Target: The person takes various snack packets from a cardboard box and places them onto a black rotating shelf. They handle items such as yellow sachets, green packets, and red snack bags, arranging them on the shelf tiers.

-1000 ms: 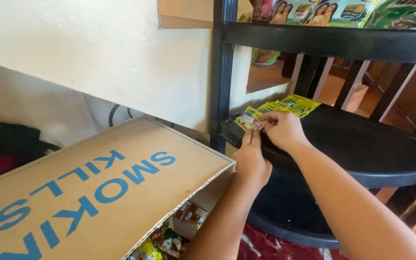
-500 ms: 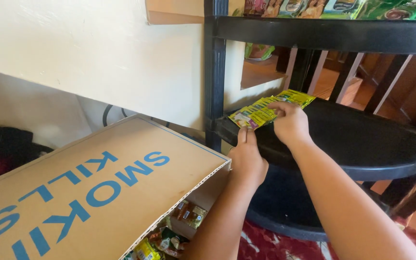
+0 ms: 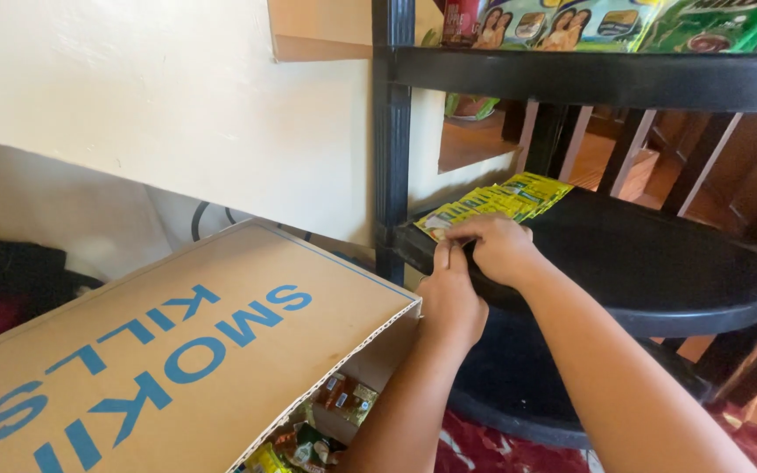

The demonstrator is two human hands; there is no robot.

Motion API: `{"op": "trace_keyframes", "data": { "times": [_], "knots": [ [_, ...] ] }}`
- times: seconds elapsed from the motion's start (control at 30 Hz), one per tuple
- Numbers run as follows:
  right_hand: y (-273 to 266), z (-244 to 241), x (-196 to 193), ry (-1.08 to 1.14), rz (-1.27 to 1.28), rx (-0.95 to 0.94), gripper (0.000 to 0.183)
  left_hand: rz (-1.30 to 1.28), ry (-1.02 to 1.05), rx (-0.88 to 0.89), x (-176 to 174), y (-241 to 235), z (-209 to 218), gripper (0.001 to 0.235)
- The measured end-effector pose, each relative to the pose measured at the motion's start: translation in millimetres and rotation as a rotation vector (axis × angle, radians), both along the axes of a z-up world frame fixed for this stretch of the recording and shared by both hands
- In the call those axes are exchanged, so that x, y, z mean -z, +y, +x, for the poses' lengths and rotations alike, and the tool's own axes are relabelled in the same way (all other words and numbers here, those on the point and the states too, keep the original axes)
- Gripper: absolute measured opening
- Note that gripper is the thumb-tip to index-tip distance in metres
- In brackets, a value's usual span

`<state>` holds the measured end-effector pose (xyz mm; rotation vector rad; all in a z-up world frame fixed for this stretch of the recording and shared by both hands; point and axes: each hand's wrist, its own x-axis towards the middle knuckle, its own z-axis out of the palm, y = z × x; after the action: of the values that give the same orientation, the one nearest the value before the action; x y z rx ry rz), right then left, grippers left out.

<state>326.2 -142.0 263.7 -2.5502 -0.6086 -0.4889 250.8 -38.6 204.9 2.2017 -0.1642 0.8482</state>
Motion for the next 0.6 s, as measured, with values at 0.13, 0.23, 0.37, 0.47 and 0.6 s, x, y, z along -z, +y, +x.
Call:
{"op": "trace_keyframes", "data": {
  "times": [0.13,0.23,0.37,0.47,0.6],
  "knots": [
    [3.8,-5.3,-3.7,0.054,-0.016,0.048,0.044,-0.012,0.024,0.022,-2.0,0.3,-4.4,0.069],
    [3.5,-4.3,-5.5,0.074,-0.029,0.062,0.044,0.005,0.030,0.013,-6.0,1.0,-5.4,0.069],
    [3.1,-6.5,-2.6,-0.008,-0.004,0.055,0.039,0.006,0.015,-0.010,1.9,-1.1,2.7,0.080],
    [1.9,-11.5,-0.2,-0.340,0.016,0.052,0.037,0.019,-0.033,-0.007,2.8,0.5,6.3,0.083],
    [2.9,-60.4,-14.5,-0.803,0.013,-0.118,0.023,0.097,-0.177,0.015,0.2,2.6,-8.6,0.082]
  ]
}}
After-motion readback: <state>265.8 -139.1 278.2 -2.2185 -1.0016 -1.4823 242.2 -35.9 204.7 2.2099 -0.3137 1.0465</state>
